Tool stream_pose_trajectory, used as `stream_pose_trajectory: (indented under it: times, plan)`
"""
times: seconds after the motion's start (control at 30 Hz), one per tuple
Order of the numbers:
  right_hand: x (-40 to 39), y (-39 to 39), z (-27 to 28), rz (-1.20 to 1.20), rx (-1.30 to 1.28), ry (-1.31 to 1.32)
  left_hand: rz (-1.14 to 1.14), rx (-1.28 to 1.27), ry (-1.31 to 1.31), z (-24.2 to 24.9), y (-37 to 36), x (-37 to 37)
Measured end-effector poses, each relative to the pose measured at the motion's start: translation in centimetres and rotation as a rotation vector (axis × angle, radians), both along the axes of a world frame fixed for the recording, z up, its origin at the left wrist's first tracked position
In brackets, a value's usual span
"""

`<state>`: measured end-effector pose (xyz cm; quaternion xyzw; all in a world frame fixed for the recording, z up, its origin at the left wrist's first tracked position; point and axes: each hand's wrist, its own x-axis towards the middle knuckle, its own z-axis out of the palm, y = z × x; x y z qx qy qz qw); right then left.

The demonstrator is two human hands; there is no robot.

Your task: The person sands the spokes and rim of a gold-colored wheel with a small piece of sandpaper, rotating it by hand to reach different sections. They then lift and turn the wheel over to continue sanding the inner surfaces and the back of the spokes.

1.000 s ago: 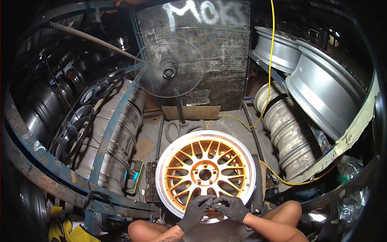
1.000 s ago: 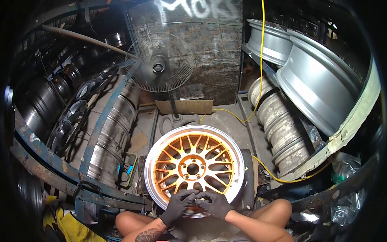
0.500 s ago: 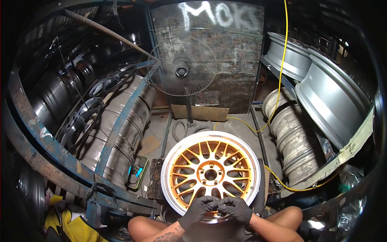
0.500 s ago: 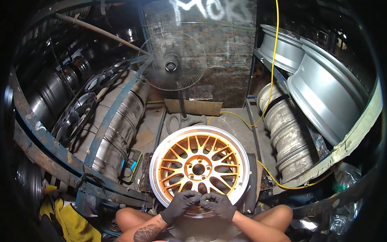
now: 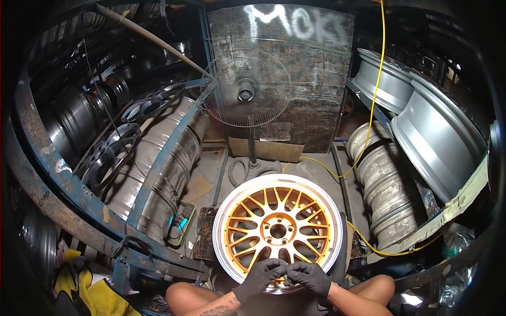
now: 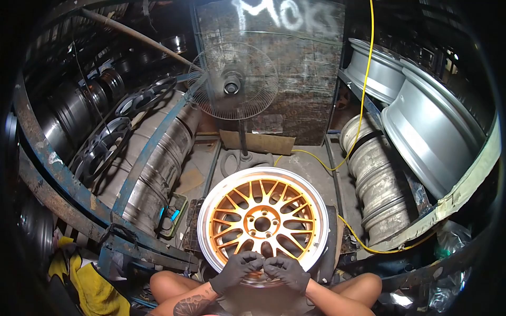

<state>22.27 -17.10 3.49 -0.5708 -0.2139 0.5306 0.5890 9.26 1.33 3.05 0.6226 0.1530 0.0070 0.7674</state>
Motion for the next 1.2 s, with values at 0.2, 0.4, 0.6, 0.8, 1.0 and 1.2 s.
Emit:
stream_pose_trajectory:
  times: [0.2,0.4,0.6,0.8,1.0,1.2]
  plan:
    - [-0.3,0.1,0.8,-0.007,-0.005,0.029,0.006,-0.031,-0.004,-0.5,0.0,-0.1]
    - [-0.2,0.0,-0.2,0.007,0.012,0.070,0.015,-0.040,0.011,-0.2,-0.1,-0.2]
    - [-0.4,0.1,-0.3,-0.013,-0.001,0.044,0.039,0.080,0.034,1.3,-0.6,-0.2]
    - [-0.3,-0.1,-0.2,0.022,-0.001,-0.007,0.017,0.023,0.071,0.8,-0.3,-0.2]
    - [-0.2,-0.1,-0.6,0.036,0.028,-0.025,0.007,-0.013,0.050,1.0,-0.3,-0.2]
    - [-0.4,-0.1,-0.3,0.014,0.020,0.008,0.012,0.010,0.060,0.9,-0.4,-0.2]
